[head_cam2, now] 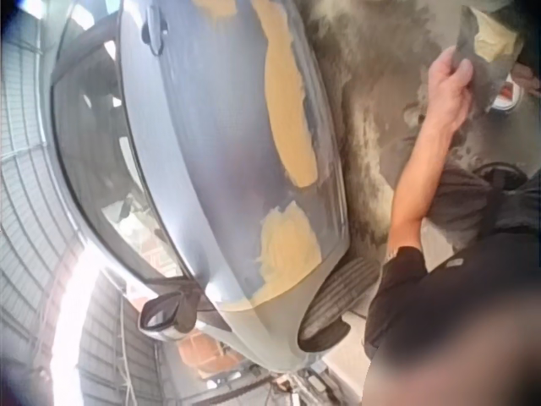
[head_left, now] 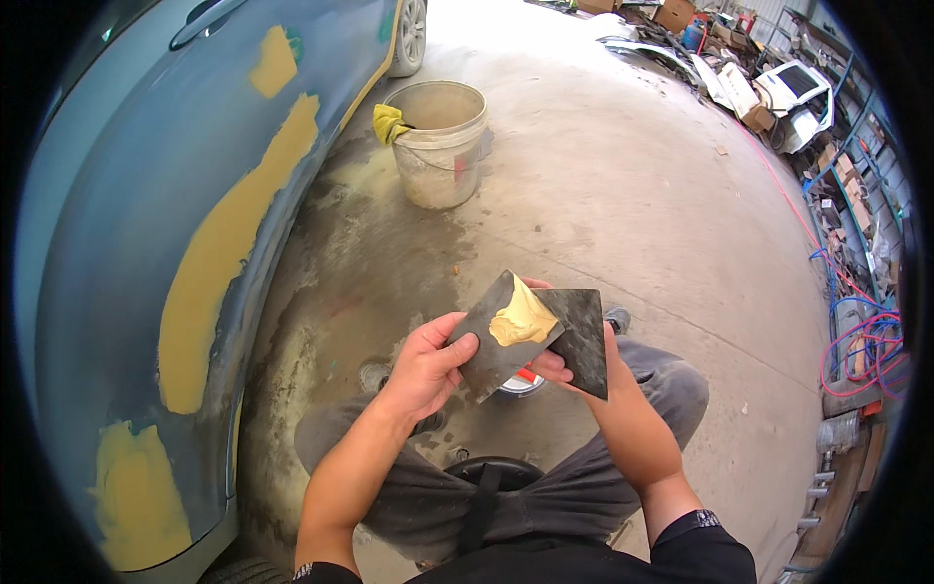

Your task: The person scoops yellow body filler from a container onto a metal spreader and applies it to the side panel of a car. They repeatedly load the spreader and smooth the filler over a damaged area on the vehicle's body.

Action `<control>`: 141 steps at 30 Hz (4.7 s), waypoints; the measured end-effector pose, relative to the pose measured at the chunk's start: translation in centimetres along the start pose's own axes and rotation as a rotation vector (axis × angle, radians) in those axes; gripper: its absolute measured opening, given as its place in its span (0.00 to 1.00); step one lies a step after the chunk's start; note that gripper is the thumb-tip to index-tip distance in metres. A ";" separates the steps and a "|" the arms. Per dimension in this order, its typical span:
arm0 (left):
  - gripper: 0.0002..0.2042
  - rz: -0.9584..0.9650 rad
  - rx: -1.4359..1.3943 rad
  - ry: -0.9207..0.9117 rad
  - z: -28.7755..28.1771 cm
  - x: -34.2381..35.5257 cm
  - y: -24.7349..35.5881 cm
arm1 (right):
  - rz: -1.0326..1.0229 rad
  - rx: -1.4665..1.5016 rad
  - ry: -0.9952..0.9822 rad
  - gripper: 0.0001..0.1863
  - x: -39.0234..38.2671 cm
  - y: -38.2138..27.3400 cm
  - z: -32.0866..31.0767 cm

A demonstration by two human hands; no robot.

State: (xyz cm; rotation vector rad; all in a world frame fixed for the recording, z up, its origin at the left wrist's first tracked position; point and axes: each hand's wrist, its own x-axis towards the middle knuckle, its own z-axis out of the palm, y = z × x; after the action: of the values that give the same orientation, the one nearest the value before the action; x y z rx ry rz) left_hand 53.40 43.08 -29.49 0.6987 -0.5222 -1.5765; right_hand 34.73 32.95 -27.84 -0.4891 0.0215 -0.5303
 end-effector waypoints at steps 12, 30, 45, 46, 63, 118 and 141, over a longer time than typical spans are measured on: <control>0.12 0.217 -0.080 0.026 -0.6 -0.9 2.2 | -0.074 -0.373 0.624 0.14 0.9 0.3 -1.1; 0.15 0.069 0.336 0.260 -2.3 -1.2 -3.3 | -0.034 -0.341 0.562 0.07 3.0 3.9 -5.4; 0.15 0.104 0.438 0.551 -3.7 -0.1 -2.4 | 0.179 -2.306 0.347 0.24 -3.5 11.0 -25.7; 0.15 0.122 0.447 0.535 -3.7 -0.1 -2.3 | 0.193 -2.313 0.349 0.25 -3.4 11.0 -25.8; 0.13 0.165 0.469 0.449 -5.0 -0.2 -2.7 | 0.069 -0.806 0.570 0.14 3.0 1.9 -8.0; 0.18 -0.472 0.899 0.708 -18.5 6.1 -23.6 | -0.401 -0.275 1.112 0.11 -6.6 -4.2 -13.2; 0.15 -0.375 1.085 0.873 -14.3 7.6 -25.6 | -0.294 -0.368 1.194 0.18 -7.5 -3.9 -14.7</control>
State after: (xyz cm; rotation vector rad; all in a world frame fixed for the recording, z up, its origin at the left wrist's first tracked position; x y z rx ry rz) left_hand 44.74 39.76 -58.34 2.2690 -0.5627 -1.0344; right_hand 24.27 27.25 -39.87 -0.4717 1.2212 -1.0547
